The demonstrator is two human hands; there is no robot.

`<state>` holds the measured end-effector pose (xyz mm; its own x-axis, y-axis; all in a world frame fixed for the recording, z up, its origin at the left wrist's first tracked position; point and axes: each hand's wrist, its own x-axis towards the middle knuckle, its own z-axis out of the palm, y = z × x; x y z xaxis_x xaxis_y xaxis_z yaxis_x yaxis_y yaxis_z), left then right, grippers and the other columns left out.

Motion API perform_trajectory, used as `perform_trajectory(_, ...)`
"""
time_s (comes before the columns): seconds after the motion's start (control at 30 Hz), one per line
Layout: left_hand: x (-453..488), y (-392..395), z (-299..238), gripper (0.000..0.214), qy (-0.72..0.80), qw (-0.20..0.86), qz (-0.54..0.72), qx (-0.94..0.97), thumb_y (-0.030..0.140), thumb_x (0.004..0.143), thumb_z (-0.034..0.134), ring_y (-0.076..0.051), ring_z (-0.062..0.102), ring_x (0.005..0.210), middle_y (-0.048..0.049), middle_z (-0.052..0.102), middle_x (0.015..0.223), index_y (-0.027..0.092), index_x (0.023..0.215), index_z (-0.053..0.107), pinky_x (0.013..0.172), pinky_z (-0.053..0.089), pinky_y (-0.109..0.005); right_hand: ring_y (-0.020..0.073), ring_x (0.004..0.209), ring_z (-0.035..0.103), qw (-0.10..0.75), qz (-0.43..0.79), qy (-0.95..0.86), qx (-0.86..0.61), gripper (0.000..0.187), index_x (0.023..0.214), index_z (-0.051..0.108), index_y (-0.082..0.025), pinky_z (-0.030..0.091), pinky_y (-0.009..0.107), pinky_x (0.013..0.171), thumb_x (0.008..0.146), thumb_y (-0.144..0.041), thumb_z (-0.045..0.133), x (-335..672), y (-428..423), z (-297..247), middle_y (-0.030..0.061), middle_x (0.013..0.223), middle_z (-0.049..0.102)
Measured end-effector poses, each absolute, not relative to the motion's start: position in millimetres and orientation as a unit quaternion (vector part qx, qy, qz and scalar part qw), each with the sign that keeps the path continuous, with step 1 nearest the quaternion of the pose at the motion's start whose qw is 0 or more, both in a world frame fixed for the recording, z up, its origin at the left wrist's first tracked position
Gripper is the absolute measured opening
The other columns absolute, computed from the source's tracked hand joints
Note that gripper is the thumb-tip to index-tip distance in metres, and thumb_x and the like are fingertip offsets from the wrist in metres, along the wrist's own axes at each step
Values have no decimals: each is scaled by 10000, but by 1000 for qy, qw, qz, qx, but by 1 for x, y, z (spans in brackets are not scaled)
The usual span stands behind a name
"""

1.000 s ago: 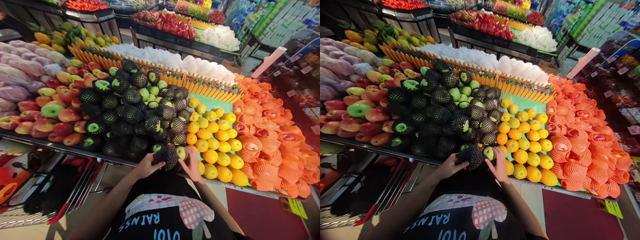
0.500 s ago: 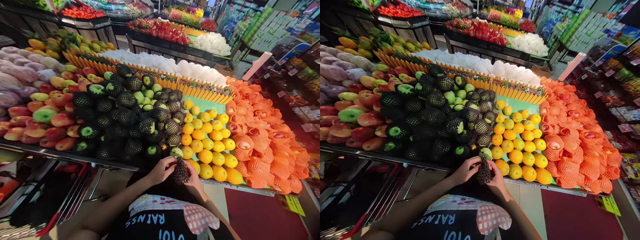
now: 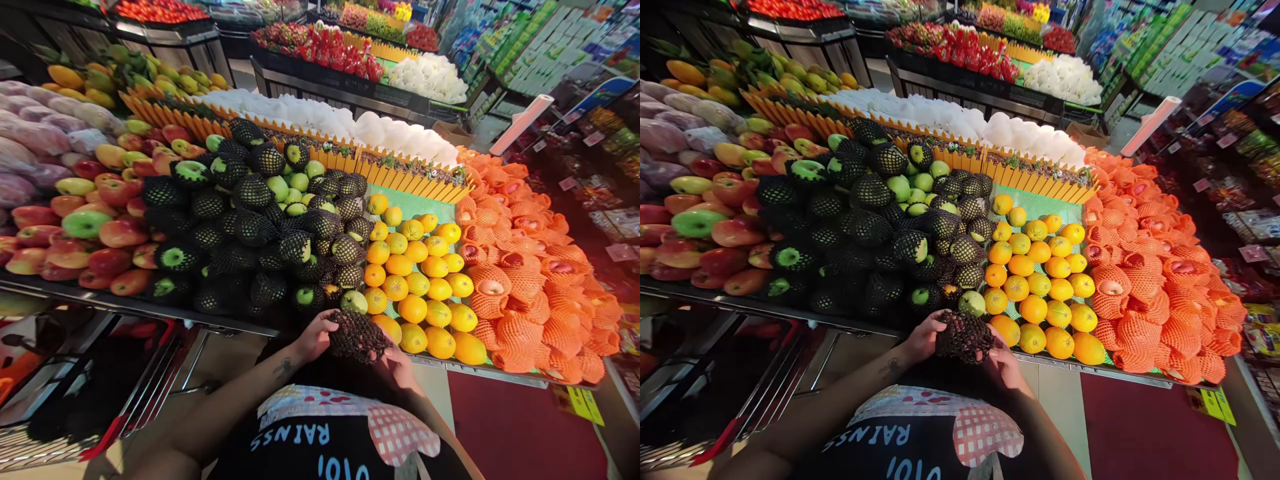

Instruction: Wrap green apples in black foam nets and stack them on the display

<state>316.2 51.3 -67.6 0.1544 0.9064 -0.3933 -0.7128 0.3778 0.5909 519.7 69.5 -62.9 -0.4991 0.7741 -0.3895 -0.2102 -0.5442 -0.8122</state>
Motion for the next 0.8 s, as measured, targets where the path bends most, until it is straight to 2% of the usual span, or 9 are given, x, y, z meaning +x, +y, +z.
perform_trajectory(0.1, 311, 49, -68, 287, 354, 751, 551, 83, 289, 595, 794, -163, 639, 724, -7, 685, 773, 183, 845, 699, 747, 496, -303, 291, 797, 664, 259, 792, -396, -386, 585, 1009, 722, -267, 526, 462, 752, 685, -744, 625, 513, 74, -61, 65, 814, 717)
perform_trajectory(0.2, 310, 51, -68, 326, 364, 764, 522, 112, 293, 615, 827, -137, 625, 708, -5, 689, 786, 161, 885, 703, 721, 473, -267, 243, 724, 642, 237, 756, -450, -412, 459, 897, 716, -238, 520, 407, 706, 698, -652, 723, 507, 87, -58, 43, 771, 702)
perform_trajectory(0.37, 318, 57, -74, 403, 463, 728, 473, 182, 409, 657, 851, -182, 650, 828, -42, 731, 894, 144, 928, 716, 794, 481, -294, 162, 613, 511, 255, 640, -555, -465, 370, 736, 601, -235, 427, 298, 609, 826, -592, 638, 491, 130, -56, -23, 681, 587)
perform_trajectory(0.47, 322, 60, -85, 458, 536, 670, 480, 182, 536, 688, 787, -196, 652, 839, -49, 715, 904, 160, 924, 677, 741, 503, -292, 174, 658, 497, 249, 546, -632, -491, 360, 676, 559, -234, 399, 293, 643, 832, -547, 646, 475, 155, -55, -25, 673, 550)
perform_trajectory(0.57, 328, 62, -98, 489, 588, 613, 491, 194, 596, 709, 731, -180, 626, 774, -25, 672, 835, 177, 937, 625, 653, 492, -267, 203, 720, 531, 221, 454, -688, -521, 275, 699, 605, -231, 394, 310, 701, 864, -450, 631, 458, 171, -55, 10, 739, 604)
perform_trajectory(0.67, 333, 65, -112, 455, 611, 590, 488, 201, 592, 729, 706, -168, 587, 701, 0, 621, 749, 183, 894, 594, 593, 465, -257, 228, 745, 577, 182, 391, -720, -544, 214, 713, 650, -231, 392, 323, 713, 867, -379, 638, 449, 177, -57, 54, 785, 655)
perform_trajectory(0.8, 336, 68, -124, 353, 631, 575, 478, 207, 507, 779, 687, -185, 599, 710, -9, 630, 759, 190, 899, 588, 626, 481, -283, 226, 667, 609, 139, 372, -744, -538, 271, 667, 681, -238, 397, 316, 674, 889, -380, 619, 449, 177, -57, 59, 681, 675)
